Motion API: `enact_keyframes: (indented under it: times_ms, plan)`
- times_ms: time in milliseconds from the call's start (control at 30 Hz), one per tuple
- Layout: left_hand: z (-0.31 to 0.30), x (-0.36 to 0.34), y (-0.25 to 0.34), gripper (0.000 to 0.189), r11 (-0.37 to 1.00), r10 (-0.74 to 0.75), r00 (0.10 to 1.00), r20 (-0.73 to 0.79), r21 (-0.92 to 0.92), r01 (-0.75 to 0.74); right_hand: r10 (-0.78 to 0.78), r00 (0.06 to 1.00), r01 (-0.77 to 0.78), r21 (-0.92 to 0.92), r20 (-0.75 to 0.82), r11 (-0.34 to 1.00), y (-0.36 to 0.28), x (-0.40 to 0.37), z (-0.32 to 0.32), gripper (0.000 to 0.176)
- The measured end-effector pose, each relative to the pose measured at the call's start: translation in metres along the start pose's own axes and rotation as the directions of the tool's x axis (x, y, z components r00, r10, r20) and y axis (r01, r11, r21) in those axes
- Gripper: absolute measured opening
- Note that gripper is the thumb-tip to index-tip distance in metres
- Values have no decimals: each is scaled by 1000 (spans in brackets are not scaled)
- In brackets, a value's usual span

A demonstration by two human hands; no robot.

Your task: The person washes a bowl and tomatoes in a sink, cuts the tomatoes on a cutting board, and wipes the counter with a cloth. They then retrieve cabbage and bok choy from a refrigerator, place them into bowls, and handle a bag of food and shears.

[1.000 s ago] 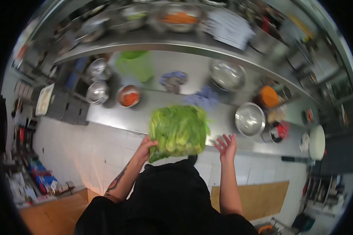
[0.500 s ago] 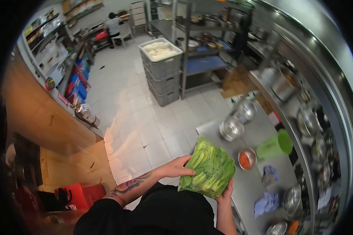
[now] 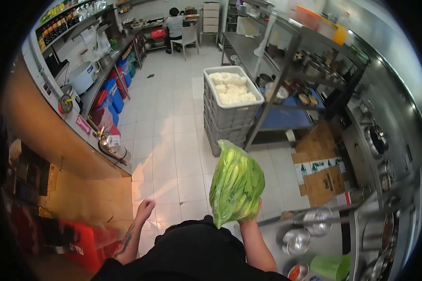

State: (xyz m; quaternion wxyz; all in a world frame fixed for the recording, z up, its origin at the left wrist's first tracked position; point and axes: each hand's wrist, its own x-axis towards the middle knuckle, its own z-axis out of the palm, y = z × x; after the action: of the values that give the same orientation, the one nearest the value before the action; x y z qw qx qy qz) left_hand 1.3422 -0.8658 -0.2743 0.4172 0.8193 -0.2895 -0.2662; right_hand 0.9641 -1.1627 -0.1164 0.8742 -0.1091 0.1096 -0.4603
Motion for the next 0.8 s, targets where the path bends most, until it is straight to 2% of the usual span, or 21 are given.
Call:
enact_keyframes:
  times_ms: [33,67,100,133,167,200,233,267,300,333,400,433,500,533,600,633,667,700,733,767,800]
  plan:
    - [-20,-14,-42,29,997,-57,992,-110,49,63,10,1000,-10,0,6,1000,4,30,9,71]
    - [-38,-26,-85,25,964,-225,959,-171,102,244,42,997,-42,-3,63,999,6,63,20,71]
    - [-53,-42,-134,24,881,-472,878,-83,-82,466,53,997,-52,-10,63,999,9,92,43,71]
    - [-65,-66,-141,26,722,-678,734,-40,-221,656,13,1000,-9,-227,14,974,15,119,75,72]
    - [-57,-90,-167,29,571,-783,613,-104,-511,643,-40,999,25,-434,-24,901,21,145,93,73]
    - [-62,-110,-178,35,497,-824,566,-14,-497,712,-84,996,66,-577,-5,814,30,172,96,70]
    - [-45,-148,-292,44,656,-701,713,13,-380,652,-86,996,67,-578,-7,813,39,195,96,70]
    - [-49,-157,-282,42,550,-806,587,77,-269,790,-16,1000,8,-465,-13,885,46,218,93,69]
    - [-49,-145,-263,41,564,-807,577,127,-125,816,45,999,-44,-343,-4,938,53,242,90,68]
    - [-45,-126,-249,39,614,-778,605,171,1,790,100,995,-95,-215,14,972,61,265,87,68]
    - [-49,-53,-233,36,747,-664,706,247,175,641,193,979,-197,49,71,979,84,307,84,66]
    - [-52,-9,-233,34,796,-605,744,284,231,560,170,984,-173,55,60,983,97,323,84,66]
    - [-69,95,-239,31,857,-508,787,350,300,419,125,990,-117,109,-68,987,120,352,89,66]
    - [-81,159,-257,30,882,-453,807,379,319,346,71,988,-75,-27,-139,997,135,367,124,48]
    - [-102,312,-287,27,924,-285,844,454,366,115,39,982,-43,-20,-183,999,151,404,116,48]
    - [-155,448,-292,26,810,485,541,687,-121,-573,26,973,-31,-18,-229,999,157,418,106,49]
    - [-139,485,-275,30,903,235,848,475,217,-372,28,970,-23,23,-241,999,160,432,95,51]
    - [-131,530,-218,33,920,-63,984,167,392,-8,10,969,-3,28,-247,1000,162,445,101,51]
    - [-149,587,-156,35,961,-257,966,-4,103,256,-29,951,40,29,-309,999,164,456,112,56]
    - [-179,632,-60,31,945,-325,944,56,-13,326,-66,928,82,28,-368,996,166,470,119,61]
    - [-193,673,-9,32,953,-280,960,28,-114,281,-81,926,99,32,-369,995,165,485,119,61]
